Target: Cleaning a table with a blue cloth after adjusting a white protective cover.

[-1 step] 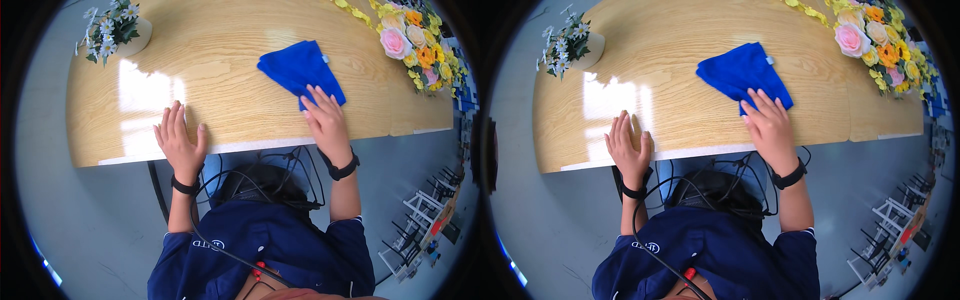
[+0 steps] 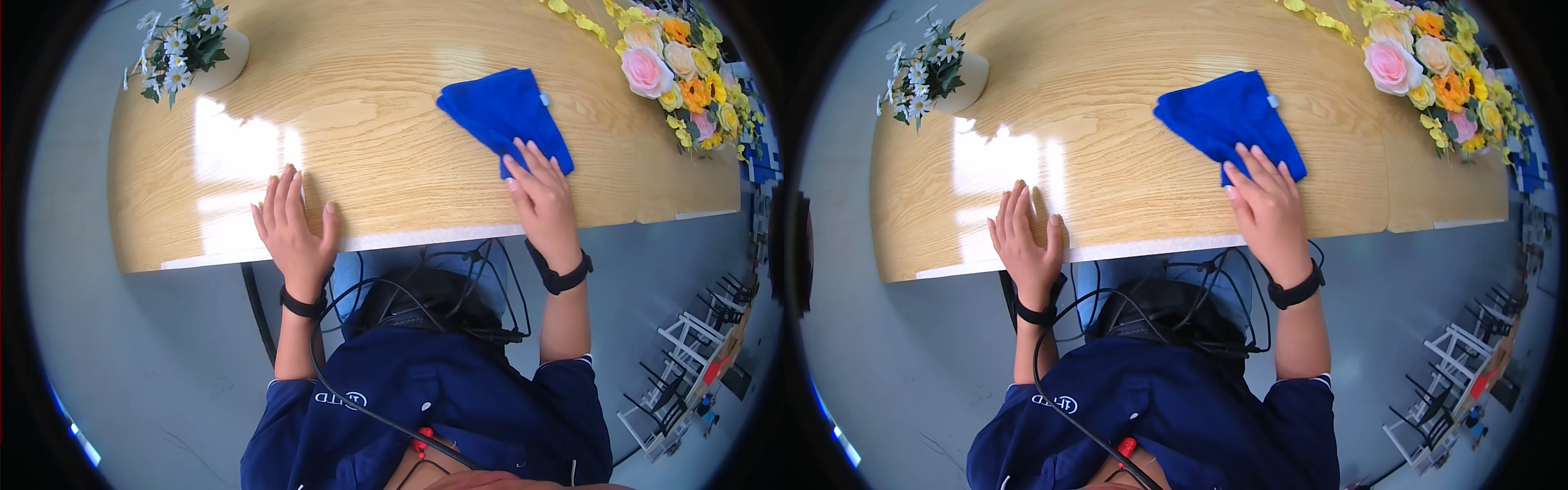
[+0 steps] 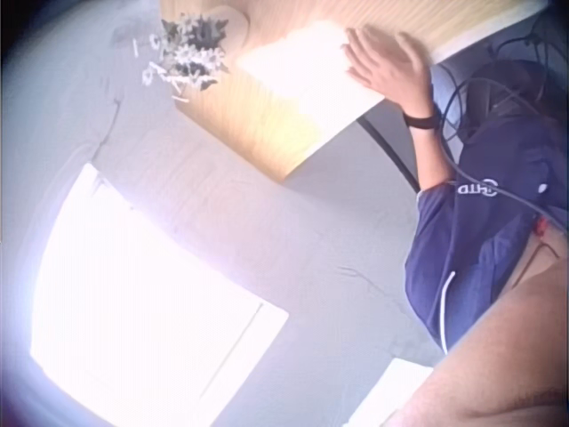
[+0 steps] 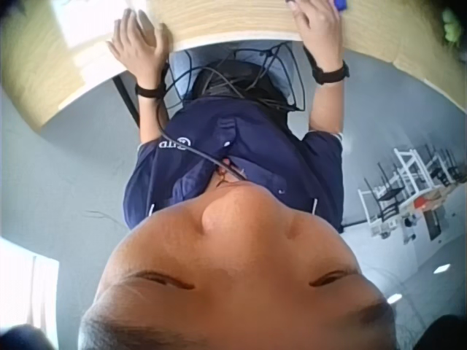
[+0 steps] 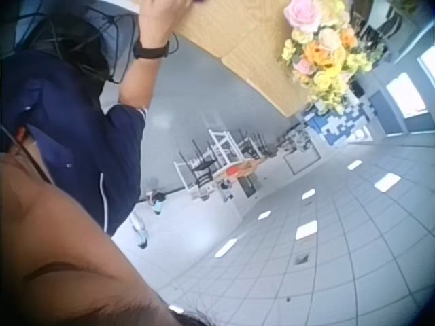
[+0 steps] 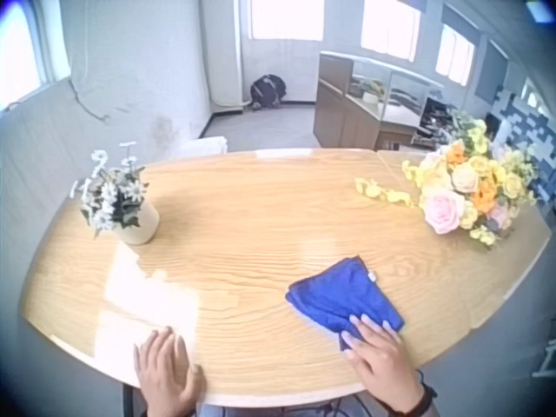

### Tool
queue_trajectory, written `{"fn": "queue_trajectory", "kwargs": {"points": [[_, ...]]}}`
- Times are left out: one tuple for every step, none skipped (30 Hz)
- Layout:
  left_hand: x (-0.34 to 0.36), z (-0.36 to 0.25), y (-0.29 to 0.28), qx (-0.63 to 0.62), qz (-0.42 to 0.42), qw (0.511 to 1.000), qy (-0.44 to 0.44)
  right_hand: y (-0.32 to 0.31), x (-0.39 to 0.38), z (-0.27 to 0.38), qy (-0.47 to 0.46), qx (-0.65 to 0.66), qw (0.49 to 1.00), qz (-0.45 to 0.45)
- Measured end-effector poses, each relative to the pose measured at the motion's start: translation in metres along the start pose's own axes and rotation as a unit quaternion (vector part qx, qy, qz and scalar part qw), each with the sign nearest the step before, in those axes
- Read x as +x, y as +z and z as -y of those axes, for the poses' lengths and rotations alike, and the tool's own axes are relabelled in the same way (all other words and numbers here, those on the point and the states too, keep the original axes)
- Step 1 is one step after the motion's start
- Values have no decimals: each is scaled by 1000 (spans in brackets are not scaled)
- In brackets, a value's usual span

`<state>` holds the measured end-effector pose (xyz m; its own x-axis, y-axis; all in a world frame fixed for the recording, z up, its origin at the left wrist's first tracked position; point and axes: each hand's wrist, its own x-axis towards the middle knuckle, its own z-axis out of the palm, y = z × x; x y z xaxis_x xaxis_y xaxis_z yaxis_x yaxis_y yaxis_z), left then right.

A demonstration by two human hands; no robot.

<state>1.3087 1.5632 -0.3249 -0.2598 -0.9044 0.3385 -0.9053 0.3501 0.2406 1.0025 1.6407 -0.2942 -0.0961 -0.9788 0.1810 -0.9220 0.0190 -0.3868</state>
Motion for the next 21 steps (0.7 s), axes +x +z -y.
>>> {"fn": "queue_trajectory", "kwargs": {"points": [[0,-1,0,-1,3,1000,1,-4,-3,-9,23,-3,1000,-5],[0,-1,0,0,3,1000,-1,-8,-7,-19,40,-10,999,-12],[0,-1,0,2,3,1000,2,-12,-10,-26,62,-18,998,-24],[1,-1,1,4,3,1000,6,-16,-14,-35,86,-14,996,-37],[0,-1,1,5,3,1000,4,-19,-18,-42,108,-9,993,-48],[0,0,1,3,3,1000,3,-21,-21,-50,129,-9,990,-54],[0,0,1,1,3,1000,3,-24,-25,-58,150,-11,987,-61],[0,0,1,1,3,1000,1,-26,-28,-63,164,-14,984,-70],[0,-1,0,-1,3,1000,2,-30,-30,-65,183,-11,980,-76],[1,-1,0,-3,3,1000,3,-32,-32,-67,202,-8,976,-81],[0,-1,0,-2,2,1000,1,-33,-34,-69,220,-5,972,-87],[0,-1,0,-4,4,1000,1,-34,-37,-73,218,-5,972,-86],[0,-1,0,-5,6,1000,0,-34,-39,-78,221,-3,971,-94],[1,-1,-1,-4,6,1000,-2,-34,-40,-79,224,0,969,-103],[1,-1,-1,-5,5,1000,-1,-34,-40,-78,222,0,970,-102],[1,-1,0,-5,5,1000,-1,-34,-40,-75,225,-9,969,-102],[0,0,1,-4,5,1000,-4,-33,-40,-74,228,-18,968,-102],[-1,0,1,-6,5,1000,-3,-32,-41,-73,226,-18,969,-100],[-1,1,1,-6,3,1000,-2,-30,-41,-73,228,-38,968,-96],[-1,1,1,-5,2,1000,-6,-28,-42,-73,230,-58,967,-92],[-1,1,0,-6,3,1000,-3,-27,-41,-72,226,-58,968,-89]]}}
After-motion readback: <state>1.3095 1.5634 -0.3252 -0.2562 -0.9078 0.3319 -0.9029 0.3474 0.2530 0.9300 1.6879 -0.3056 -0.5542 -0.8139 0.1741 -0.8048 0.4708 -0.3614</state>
